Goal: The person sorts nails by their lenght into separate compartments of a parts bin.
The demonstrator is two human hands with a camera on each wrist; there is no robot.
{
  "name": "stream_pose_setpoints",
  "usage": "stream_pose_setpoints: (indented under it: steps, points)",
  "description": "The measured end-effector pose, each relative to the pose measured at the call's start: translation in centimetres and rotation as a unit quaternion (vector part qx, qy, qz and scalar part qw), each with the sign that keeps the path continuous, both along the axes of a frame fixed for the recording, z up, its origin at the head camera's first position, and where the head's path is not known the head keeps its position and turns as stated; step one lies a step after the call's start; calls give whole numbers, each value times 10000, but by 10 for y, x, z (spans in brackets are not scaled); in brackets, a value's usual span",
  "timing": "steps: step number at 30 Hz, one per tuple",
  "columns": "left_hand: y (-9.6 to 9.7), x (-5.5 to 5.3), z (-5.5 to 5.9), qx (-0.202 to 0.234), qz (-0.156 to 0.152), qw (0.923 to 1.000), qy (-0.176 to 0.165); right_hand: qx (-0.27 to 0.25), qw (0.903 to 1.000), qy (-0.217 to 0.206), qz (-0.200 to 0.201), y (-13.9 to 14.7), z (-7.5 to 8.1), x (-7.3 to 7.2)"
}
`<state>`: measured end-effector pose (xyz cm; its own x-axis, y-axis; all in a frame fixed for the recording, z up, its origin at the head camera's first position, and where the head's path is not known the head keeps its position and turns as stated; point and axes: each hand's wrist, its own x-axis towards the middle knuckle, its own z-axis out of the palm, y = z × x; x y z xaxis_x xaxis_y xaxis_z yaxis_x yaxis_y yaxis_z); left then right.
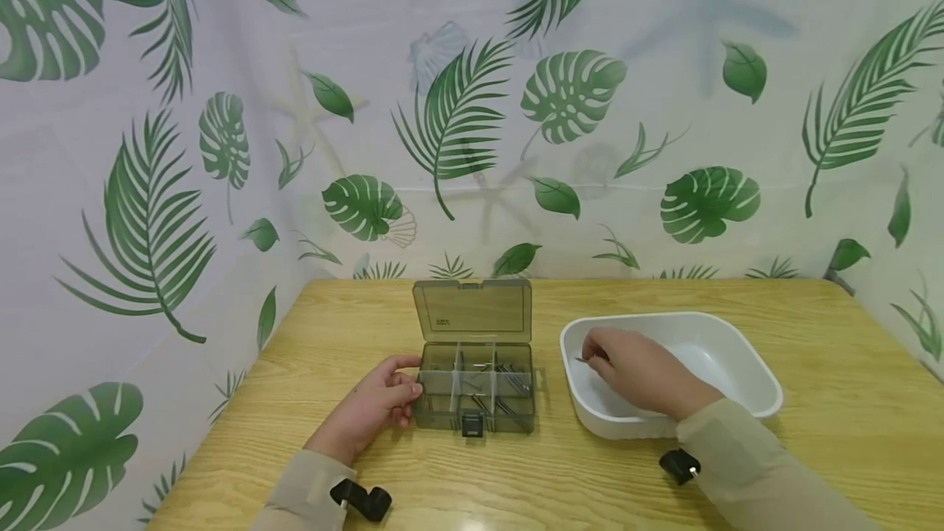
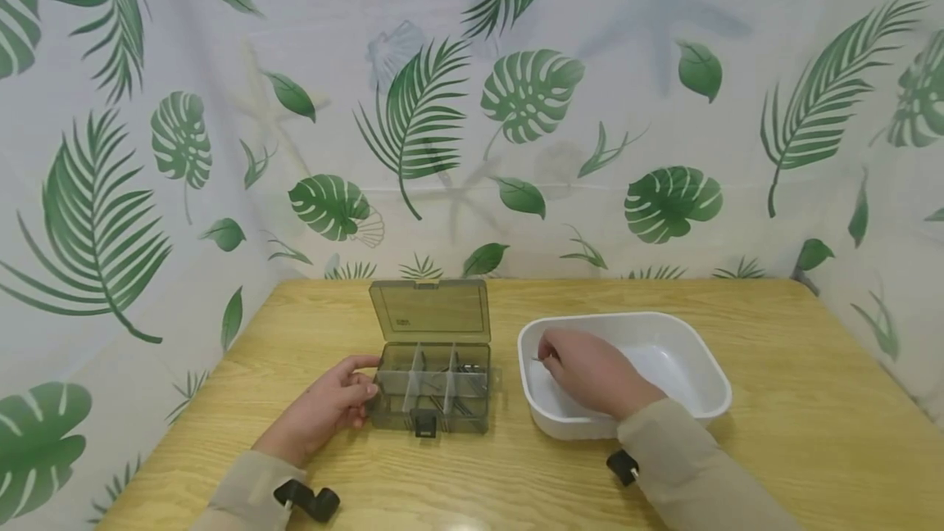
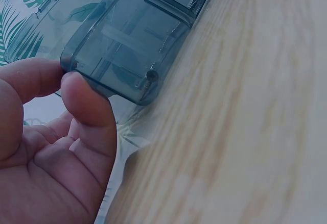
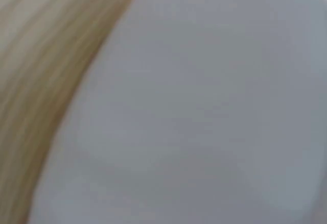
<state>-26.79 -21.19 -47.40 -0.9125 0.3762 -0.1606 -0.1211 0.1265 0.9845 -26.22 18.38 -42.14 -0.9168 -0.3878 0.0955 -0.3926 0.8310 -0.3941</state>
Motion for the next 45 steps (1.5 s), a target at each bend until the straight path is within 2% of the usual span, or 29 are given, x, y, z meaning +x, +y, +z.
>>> stream_pose_setpoints:
  steps: [4,13,25,32,35,40,45]
  points:
    - [-1,-1,-1,5,2,10000,33,-134,9995,248,172,-11,8,3]
    - [-1,-1,-2,6,-37,10000,80,-190,9973,513,492,-45,20,10]
    - [0,-1,-2,17,2,10000,39,-72,9953,437,861,-99,29,15]
    - [1,0,-1,52,3,10000,12,44,9898,739,1217,-131,24,15]
    - [0,0,-2,66,-25,10000,0,19,9886,707,1332,-143,22,15]
    - [-1,0,-2,101,-39,9999,-49,129,9878,730,1370,-161,21,14]
    - [-1,0,-2,114,-38,9999,-25,347,9870,936,1259,-174,16,11]
